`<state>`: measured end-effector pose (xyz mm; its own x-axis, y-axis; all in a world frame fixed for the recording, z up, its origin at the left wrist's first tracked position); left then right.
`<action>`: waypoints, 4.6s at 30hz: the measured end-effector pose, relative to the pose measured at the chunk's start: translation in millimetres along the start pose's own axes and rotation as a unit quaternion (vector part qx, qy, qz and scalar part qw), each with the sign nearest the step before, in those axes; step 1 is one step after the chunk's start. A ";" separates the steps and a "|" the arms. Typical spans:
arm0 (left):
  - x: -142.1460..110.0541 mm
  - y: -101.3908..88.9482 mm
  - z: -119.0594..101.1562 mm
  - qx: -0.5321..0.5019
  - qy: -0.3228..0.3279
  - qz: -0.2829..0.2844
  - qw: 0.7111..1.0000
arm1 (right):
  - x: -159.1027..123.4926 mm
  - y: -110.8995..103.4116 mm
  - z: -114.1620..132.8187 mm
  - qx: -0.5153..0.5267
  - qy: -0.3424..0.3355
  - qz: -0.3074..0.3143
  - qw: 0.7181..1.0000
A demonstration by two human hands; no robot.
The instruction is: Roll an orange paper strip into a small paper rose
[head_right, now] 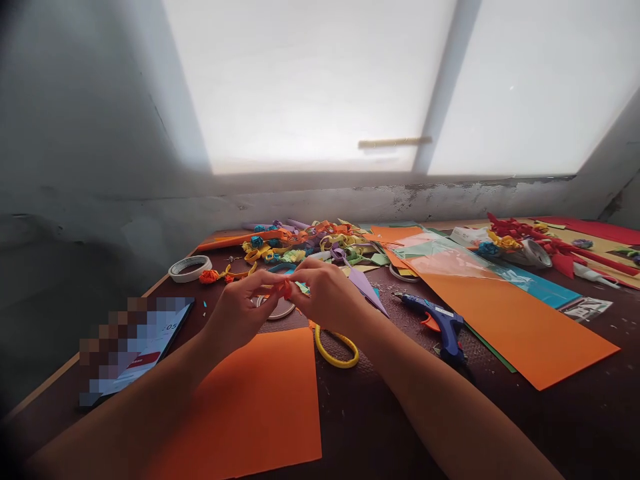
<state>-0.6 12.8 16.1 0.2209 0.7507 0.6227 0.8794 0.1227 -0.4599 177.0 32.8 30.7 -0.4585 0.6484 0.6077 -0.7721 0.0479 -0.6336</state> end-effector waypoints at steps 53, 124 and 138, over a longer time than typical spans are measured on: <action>-2.9 -2.9 -19.9 -0.204 -0.018 -0.162 0.965 | -8.1 6.1 19.1 0.127 -0.136 -0.208 0.960; 4.2 6.7 3.4 -0.485 -0.271 -0.021 0.831 | -4.3 6.3 3.5 -0.023 -0.165 -0.073 0.983; 6.8 -3.3 4.9 -0.435 -0.302 -0.052 0.847 | -6.2 22.7 -4.0 0.023 -0.094 -0.034 0.995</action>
<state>-4.1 20.6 18.7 0.0990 0.9924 0.0735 0.9166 -0.1197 0.3814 164.1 32.9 10.6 -0.4748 0.4909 0.7304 -0.8216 0.0502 -0.5678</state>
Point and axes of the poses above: each hand's wrist, its own x-axis towards the middle knuckle, its own y-axis out of the palm, z = x × y, the point moved 2 cm from there along x, towards the middle knuckle, and after that the axes turned 3 degrees about y, right-handed, at the moved point
